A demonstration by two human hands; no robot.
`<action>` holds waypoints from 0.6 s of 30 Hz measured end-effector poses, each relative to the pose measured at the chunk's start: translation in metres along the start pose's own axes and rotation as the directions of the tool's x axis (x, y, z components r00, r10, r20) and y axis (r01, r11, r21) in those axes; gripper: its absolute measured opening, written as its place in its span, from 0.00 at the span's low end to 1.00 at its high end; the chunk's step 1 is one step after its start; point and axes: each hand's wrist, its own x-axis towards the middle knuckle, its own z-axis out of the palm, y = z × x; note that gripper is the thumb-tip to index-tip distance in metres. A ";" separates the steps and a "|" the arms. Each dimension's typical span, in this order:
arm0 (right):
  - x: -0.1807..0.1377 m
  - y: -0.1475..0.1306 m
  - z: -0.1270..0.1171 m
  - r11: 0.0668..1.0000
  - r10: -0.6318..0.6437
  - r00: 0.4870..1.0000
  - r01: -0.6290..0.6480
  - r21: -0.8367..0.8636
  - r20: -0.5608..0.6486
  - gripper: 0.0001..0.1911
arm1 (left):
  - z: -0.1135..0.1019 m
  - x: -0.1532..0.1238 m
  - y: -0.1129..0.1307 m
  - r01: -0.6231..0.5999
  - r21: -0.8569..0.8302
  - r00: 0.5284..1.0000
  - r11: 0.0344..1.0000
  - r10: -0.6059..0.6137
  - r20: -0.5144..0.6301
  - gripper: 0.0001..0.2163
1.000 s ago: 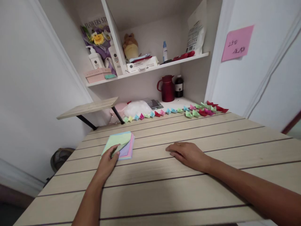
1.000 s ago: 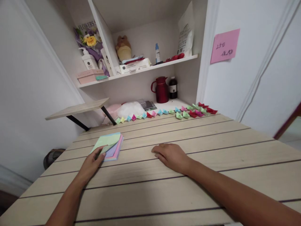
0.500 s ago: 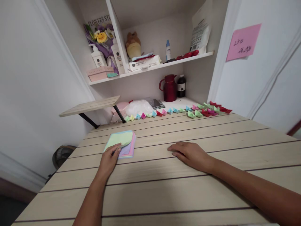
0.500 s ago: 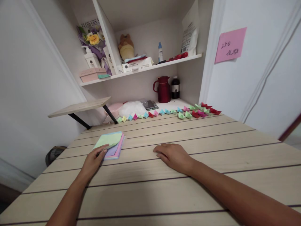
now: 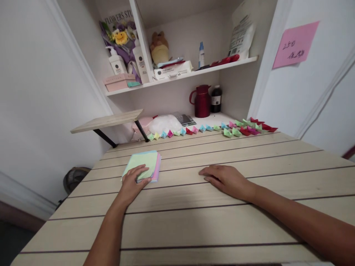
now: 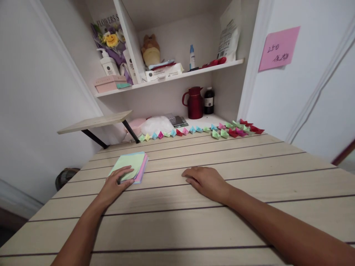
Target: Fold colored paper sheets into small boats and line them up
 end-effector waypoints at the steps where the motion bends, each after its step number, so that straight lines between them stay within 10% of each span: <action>1: 0.000 0.000 0.000 1.000 -0.001 1.000 0.001 -0.003 0.000 0.15 | 0.000 0.000 0.000 0.000 -0.010 1.000 1.000 0.000 -0.005 0.17; 18: 0.000 0.000 -0.001 1.000 0.015 1.000 -0.015 0.001 0.016 0.16 | 0.002 0.002 0.004 0.028 -0.061 0.996 0.998 -0.033 -0.082 0.19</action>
